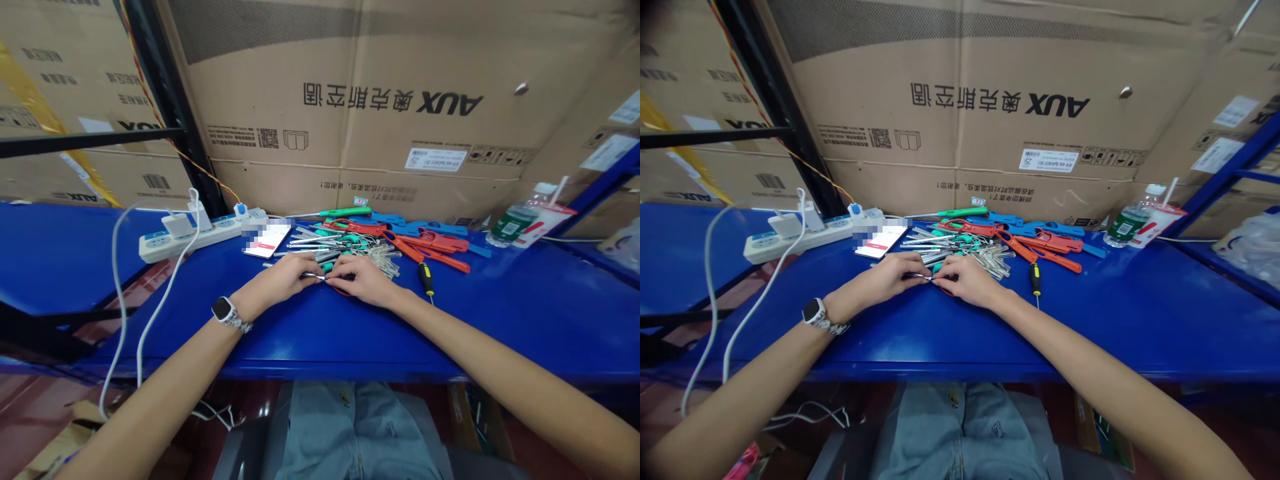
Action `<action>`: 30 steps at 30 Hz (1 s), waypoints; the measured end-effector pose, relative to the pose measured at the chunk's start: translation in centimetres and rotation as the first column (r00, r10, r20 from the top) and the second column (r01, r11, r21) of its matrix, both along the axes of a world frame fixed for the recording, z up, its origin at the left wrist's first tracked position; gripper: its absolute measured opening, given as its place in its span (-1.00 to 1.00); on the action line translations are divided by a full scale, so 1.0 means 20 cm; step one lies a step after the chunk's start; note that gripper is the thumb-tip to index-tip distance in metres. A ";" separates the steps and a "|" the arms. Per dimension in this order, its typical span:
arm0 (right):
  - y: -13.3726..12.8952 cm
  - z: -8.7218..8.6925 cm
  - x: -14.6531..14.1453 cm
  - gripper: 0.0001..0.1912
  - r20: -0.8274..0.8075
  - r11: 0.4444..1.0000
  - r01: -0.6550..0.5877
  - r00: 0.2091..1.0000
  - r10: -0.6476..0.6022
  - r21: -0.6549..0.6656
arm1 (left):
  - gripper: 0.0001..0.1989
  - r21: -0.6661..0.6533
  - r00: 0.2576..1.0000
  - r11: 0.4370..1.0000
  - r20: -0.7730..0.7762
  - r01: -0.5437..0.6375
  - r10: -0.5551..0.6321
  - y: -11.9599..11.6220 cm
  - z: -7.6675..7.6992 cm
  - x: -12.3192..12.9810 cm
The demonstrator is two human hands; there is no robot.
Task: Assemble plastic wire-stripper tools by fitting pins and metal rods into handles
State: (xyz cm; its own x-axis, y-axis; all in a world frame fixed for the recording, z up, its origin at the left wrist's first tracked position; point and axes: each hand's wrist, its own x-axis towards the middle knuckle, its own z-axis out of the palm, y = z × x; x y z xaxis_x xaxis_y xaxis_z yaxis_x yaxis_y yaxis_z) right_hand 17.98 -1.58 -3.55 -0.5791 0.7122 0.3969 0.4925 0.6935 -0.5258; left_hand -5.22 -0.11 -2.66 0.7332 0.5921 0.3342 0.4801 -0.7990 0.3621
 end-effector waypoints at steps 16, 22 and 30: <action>-0.01 0.00 0.02 -0.89 -0.021 0.996 0.053 0.998 -0.055 -0.068 | -0.83 -0.097 0.998 0.995 0.057 -0.024 0.029 0.01 -0.01 0.03; -0.01 0.00 0.02 -0.93 -0.006 0.995 0.066 0.998 -0.066 -0.077 | -0.84 -0.091 0.998 0.996 0.061 0.024 -0.018 0.01 -0.02 0.04; -0.04 0.01 0.00 -0.91 0.091 0.993 0.117 0.989 -0.118 0.009 | -0.86 -0.002 0.998 1.000 0.056 0.019 -0.019 0.04 -0.04 0.01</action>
State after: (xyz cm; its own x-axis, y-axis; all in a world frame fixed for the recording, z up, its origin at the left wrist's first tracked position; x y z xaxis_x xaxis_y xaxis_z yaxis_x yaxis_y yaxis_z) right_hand 18.05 -2.36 -3.28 -0.5252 0.7760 0.3492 0.6164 0.6298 -0.4727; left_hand -4.95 0.60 -3.44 0.7247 0.5794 0.3731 0.4440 -0.8066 0.3903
